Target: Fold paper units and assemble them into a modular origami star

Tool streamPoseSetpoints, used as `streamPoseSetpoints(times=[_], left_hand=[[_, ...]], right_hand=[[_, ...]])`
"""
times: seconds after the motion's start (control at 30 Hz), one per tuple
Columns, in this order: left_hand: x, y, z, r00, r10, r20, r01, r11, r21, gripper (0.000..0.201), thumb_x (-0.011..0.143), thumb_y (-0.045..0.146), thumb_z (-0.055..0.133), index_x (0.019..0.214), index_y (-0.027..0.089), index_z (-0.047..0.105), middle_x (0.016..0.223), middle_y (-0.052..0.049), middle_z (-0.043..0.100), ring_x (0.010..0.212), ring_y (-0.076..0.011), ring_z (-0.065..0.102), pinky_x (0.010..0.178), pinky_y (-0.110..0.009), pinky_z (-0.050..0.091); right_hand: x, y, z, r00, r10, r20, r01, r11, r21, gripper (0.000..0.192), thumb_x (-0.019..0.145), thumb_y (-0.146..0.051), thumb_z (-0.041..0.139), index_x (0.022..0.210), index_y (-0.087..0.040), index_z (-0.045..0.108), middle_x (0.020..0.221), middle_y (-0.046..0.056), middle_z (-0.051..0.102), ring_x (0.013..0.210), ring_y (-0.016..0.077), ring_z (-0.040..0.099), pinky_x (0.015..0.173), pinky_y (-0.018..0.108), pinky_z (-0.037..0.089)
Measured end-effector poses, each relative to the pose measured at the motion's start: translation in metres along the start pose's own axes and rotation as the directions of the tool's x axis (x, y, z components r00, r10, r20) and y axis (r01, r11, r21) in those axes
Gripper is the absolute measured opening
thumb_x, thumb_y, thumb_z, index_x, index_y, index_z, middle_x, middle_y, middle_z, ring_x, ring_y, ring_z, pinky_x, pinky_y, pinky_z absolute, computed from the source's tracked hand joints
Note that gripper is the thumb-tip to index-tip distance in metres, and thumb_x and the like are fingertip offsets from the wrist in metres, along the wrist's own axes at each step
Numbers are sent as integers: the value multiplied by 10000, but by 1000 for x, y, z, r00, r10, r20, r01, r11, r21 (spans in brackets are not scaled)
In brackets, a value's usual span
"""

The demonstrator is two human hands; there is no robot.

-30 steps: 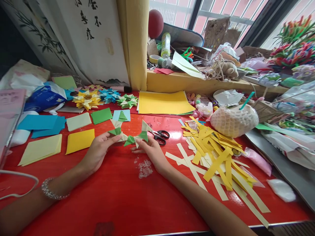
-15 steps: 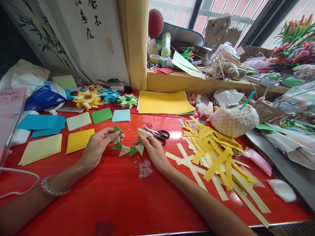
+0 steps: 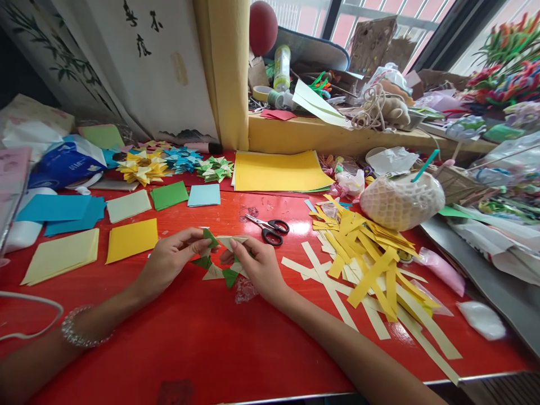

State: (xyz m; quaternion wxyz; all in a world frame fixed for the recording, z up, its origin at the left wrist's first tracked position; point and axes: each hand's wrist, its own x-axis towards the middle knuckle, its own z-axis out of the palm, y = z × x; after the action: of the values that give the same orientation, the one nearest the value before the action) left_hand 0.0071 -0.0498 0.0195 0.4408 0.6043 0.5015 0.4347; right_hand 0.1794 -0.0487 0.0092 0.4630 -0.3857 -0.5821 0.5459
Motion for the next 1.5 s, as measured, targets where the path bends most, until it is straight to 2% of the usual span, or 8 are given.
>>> streamPoseSetpoints(times=[0.3, 0.6, 0.73, 0.87, 1.1, 1.3, 1.5], left_hand=[[1, 1, 0, 998, -30, 46, 32, 999, -42, 179, 778, 351, 533, 759, 190, 609, 701, -5, 610, 699, -154, 557, 629, -225, 422], [0, 2, -1, 996, -48, 69, 51, 998, -43, 201, 791, 360, 519, 770, 172, 588, 701, -1, 585, 718, -152, 560, 646, -239, 422], [0, 1, -2, 996, -51, 74, 54, 998, -37, 200, 794, 362, 518, 782, 173, 583, 712, -1, 580, 722, -149, 559, 647, -240, 426], [0, 1, -2, 995, -51, 81, 53, 998, -19, 205, 796, 368, 515, 778, 174, 578, 712, -2, 573, 717, -149, 557, 634, -240, 428], [1, -5, -2, 993, -38, 111, 31, 997, 66, 218, 798, 387, 507, 788, 181, 577, 702, 1, 569, 675, -138, 539, 610, -239, 421], [0, -4, -2, 994, -16, 105, 7, 996, 85, 210, 811, 377, 491, 804, 188, 582, 684, 7, 563, 662, -130, 519, 596, -233, 415], [-1, 1, -2, 997, 5, 75, -9, 998, 62, 200, 818, 356, 490, 758, 183, 572, 683, 14, 550, 659, -113, 500, 616, -222, 411]], right_hand=[[1, 1, -1, 999, 30, 23, -29, 998, -49, 242, 827, -360, 472, 775, -192, 637, 696, 27, 668, 645, 164, 632, 610, 273, 494], [0, 1, -2, 999, -1, 44, 5, 997, -81, 245, 836, -342, 458, 804, -178, 638, 700, 26, 664, 644, 152, 633, 608, 259, 503], [1, 1, -2, 999, 0, 36, 3, 996, -90, 245, 837, -334, 458, 758, -178, 629, 680, 25, 658, 644, 152, 635, 612, 259, 506], [1, 2, -2, 999, -9, 43, 13, 996, -90, 248, 841, -321, 456, 734, -175, 625, 672, 25, 653, 644, 148, 634, 617, 254, 506], [0, 4, -2, 998, -41, 42, 45, 994, -102, 212, 840, -313, 461, 801, -169, 612, 699, 33, 649, 654, 141, 627, 621, 255, 499], [-1, 4, -2, 995, -91, 44, 98, 981, -170, 198, 838, -291, 464, 749, -169, 592, 681, 28, 625, 633, 127, 602, 612, 254, 476], [-1, 4, -2, 994, -96, 47, 102, 982, -161, 186, 841, -267, 454, 767, -172, 595, 672, 25, 624, 621, 120, 599, 600, 246, 473]])
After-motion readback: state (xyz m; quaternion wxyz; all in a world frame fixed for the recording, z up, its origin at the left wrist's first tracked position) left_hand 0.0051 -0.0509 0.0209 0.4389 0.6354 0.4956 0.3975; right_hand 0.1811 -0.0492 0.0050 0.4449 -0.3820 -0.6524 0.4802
